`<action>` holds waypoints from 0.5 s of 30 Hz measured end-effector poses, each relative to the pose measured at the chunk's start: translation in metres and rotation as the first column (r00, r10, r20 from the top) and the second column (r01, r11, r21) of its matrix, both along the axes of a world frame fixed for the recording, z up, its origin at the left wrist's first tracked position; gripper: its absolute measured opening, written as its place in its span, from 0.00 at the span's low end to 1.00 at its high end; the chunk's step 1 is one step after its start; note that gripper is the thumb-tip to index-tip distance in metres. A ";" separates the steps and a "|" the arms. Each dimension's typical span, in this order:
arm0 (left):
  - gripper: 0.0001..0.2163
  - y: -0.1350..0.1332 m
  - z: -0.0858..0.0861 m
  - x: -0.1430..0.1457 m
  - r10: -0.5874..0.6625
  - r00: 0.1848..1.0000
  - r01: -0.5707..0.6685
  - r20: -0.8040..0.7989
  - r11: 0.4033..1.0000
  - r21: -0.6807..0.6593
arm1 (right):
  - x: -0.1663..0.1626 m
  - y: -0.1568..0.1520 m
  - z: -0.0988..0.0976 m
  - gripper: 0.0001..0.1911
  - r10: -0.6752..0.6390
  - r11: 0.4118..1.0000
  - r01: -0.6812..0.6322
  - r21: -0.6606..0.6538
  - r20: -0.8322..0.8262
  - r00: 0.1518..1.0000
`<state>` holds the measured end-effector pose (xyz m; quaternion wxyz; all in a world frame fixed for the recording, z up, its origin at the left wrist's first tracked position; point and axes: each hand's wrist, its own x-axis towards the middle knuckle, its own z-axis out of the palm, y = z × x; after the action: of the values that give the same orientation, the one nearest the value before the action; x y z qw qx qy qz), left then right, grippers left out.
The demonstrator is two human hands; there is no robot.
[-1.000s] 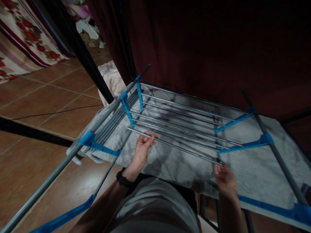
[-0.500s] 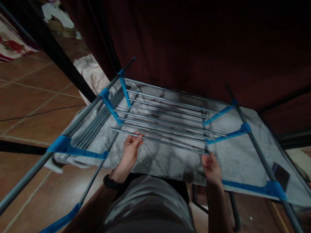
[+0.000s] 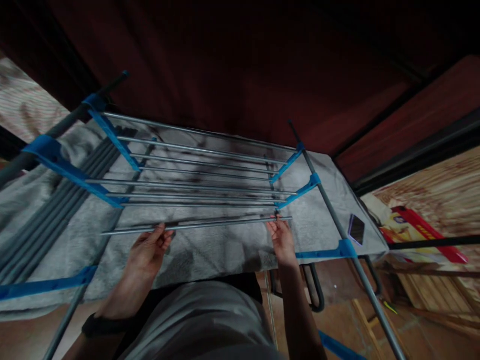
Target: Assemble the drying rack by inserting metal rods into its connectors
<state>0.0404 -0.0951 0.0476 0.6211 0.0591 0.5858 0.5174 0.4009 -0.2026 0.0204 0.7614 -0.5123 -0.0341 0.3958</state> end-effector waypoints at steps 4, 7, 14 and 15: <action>0.14 0.002 0.005 0.005 -0.018 1.000 0.020 0.017 0.997 -0.080 | -0.006 0.002 0.008 0.11 0.057 0.997 -0.058 0.044 0.021 0.998; 0.12 0.002 0.007 0.008 -0.021 1.000 0.022 0.010 0.994 -0.107 | -0.015 0.004 0.010 0.11 0.083 0.994 -0.085 0.062 0.031 0.996; 0.13 -0.001 0.002 0.010 -0.086 0.996 0.086 0.004 0.990 -0.115 | -0.031 0.006 0.011 0.12 0.127 0.990 -0.128 0.052 0.018 0.992; 0.13 -0.002 0.002 0.011 -0.096 0.995 0.096 0.003 0.989 -0.116 | -0.032 0.006 0.011 0.12 0.134 0.990 -0.135 0.051 0.018 0.991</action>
<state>0.0515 -0.0971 0.0495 0.6469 0.0516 0.6121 0.4519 0.3685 -0.1966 0.0315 0.7458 -0.4917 -0.0843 0.4415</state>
